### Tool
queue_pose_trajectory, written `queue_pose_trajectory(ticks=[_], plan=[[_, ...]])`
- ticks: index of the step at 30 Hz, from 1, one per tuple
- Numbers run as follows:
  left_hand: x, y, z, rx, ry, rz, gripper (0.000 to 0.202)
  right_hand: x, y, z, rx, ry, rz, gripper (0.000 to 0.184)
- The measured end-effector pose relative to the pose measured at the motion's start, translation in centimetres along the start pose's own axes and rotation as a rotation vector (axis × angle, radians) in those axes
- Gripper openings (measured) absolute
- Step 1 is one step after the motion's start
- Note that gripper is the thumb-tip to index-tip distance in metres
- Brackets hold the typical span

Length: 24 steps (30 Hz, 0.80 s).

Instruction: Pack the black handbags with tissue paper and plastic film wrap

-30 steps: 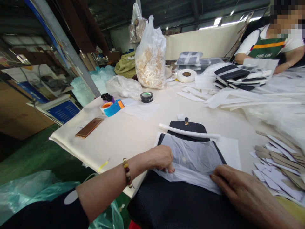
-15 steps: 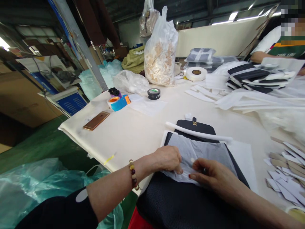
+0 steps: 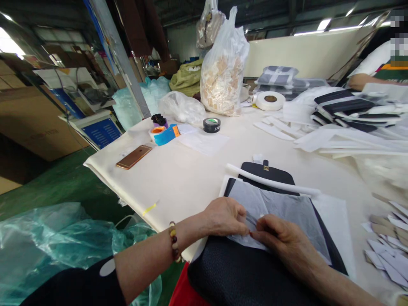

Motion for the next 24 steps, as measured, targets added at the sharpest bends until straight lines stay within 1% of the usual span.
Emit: queue_pose_trajectory(ticks=[2, 3, 4, 8, 10, 17, 19, 21, 22, 23, 24], plan=[[0.3, -0.4, -0.2, 0.123, 0.062, 0.116, 0.013, 0.1, -0.1, -0.2, 0.015, -0.023, 0.017, 0.019], [0.4, -0.4, -0.4, 0.179, 0.082, 0.145, 0.009, 0.2, -0.1, -0.4, 0.024, -0.031, 0.02, 0.019], [0.5, -0.3, -0.7, 0.228, 0.091, 0.155, 0.009, 0.2, -0.1, -0.5, 0.032, -0.04, 0.017, 0.018], [0.6, 0.1, -1.4, 0.385, 0.11, 0.166, 0.025, 0.0, 0.0, -1.0, 0.055, -0.057, 0.009, 0.018], [0.7, 0.1, -1.5, 0.434, 0.114, 0.18, 0.027, -0.1, 0.2, -0.9, 0.054, -0.042, -0.005, 0.018], [0.5, 0.7, -2.1, 0.451, 0.13, 0.198, 0.028, -0.4, 1.1, -0.6, 0.05, -0.014, -0.09, 0.017], [0.4, 0.4, -2.2, 0.449, 0.134, 0.201, 0.031, -0.3, 1.1, -0.8, 0.054, -0.021, -0.093, 0.017], [0.7, -0.4, -1.6, 0.432, 0.143, 0.212, 0.038, -0.2, 1.1, -1.0, 0.057, -0.031, -0.088, 0.017], [1.2, -1.2, -0.7, 0.375, 0.173, 0.229, 0.042, -0.1, 1.1, -1.0, 0.06, -0.035, -0.082, 0.018], [1.8, -2.1, 0.6, 0.279, 0.224, 0.248, 0.045, -0.1, 1.1, -1.0, 0.063, -0.039, -0.074, 0.018], [2.7, -2.8, 2.2, 0.136, 0.293, 0.26, 0.044, -0.1, 1.1, -1.0, 0.061, -0.046, -0.066, 0.018]])
Point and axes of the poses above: each hand's wrist, its own x-axis away from the middle knuckle, its own y-axis out of the palm, z = x × y, the point moved 8 cm from there along -x, towards the middle knuckle, and after that the axes turned 15 degrees about y, right-handed, at the moved point
